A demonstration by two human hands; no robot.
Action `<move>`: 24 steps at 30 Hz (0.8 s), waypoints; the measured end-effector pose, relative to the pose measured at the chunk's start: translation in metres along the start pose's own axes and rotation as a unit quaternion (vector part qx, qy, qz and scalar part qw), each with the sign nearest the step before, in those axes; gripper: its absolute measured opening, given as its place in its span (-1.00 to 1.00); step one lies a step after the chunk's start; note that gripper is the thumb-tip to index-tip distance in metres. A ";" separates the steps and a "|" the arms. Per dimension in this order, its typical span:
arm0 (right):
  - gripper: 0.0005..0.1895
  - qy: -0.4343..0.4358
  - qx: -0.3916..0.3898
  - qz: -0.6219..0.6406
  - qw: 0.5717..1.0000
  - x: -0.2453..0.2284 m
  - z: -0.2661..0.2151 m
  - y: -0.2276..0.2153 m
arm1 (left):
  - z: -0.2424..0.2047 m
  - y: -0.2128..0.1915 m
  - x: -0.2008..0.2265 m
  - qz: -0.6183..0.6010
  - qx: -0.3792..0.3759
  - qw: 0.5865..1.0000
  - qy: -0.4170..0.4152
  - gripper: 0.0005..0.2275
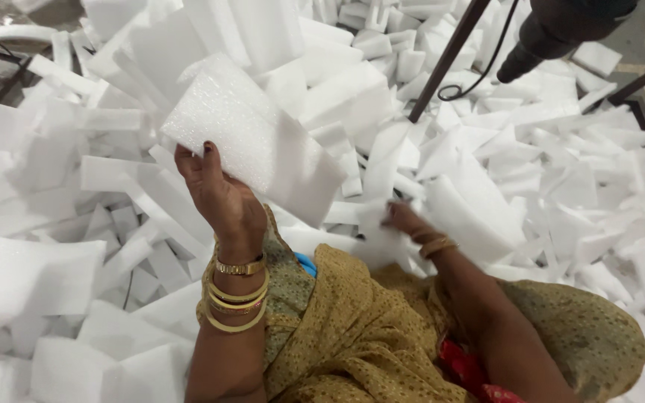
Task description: The person sits on the floor surrounded by white foam pieces and uses a wire-cutting machine to slice rectangular foam blocks. They pick up blocks, position them under the wire, and drop the cut pieces back onto the pile.
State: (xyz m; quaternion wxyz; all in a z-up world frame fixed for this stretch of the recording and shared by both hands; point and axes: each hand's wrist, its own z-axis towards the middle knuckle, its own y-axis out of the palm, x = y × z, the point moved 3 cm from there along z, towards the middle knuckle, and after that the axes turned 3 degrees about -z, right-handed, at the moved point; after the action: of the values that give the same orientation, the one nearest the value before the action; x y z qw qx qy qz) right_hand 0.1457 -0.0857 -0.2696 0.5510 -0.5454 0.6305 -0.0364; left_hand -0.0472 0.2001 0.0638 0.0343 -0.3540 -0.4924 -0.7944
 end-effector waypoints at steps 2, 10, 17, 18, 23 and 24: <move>-0.67 0.070 0.086 0.151 0.982 0.017 -0.002 -0.042 | -0.001 0.001 0.000 0.011 0.001 1.000 -0.002 -0.66; -0.12 -0.086 0.384 -0.302 0.868 -0.071 -0.043 -0.067 | -0.004 0.005 0.000 -0.017 -0.012 1.000 0.006 -0.69; 0.02 -0.085 -0.055 -0.274 0.956 -0.105 -0.058 0.058 | -0.006 0.005 -0.001 -0.010 -0.021 1.000 0.019 -0.71; -0.13 -0.068 -0.077 -0.298 0.949 -0.098 -0.059 0.066 | -0.005 0.003 -0.004 -0.001 -0.015 1.000 0.015 -0.69; -0.24 0.009 -0.033 -0.187 0.982 -0.064 -0.028 0.051 | -0.012 -0.008 -0.011 0.567 -0.093 0.784 0.234 -0.72; -0.27 0.016 -0.004 -0.152 0.988 -0.058 -0.019 0.040 | -0.008 -0.016 -0.018 0.452 -0.064 0.878 0.144 -0.65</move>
State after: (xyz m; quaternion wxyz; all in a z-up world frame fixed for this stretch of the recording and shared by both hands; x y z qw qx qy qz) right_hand 0.0946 -0.0383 -0.2503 0.5267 -0.6368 0.5489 -0.1260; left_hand -0.0447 0.1969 0.0388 0.4375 -0.4214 -0.2163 -0.7644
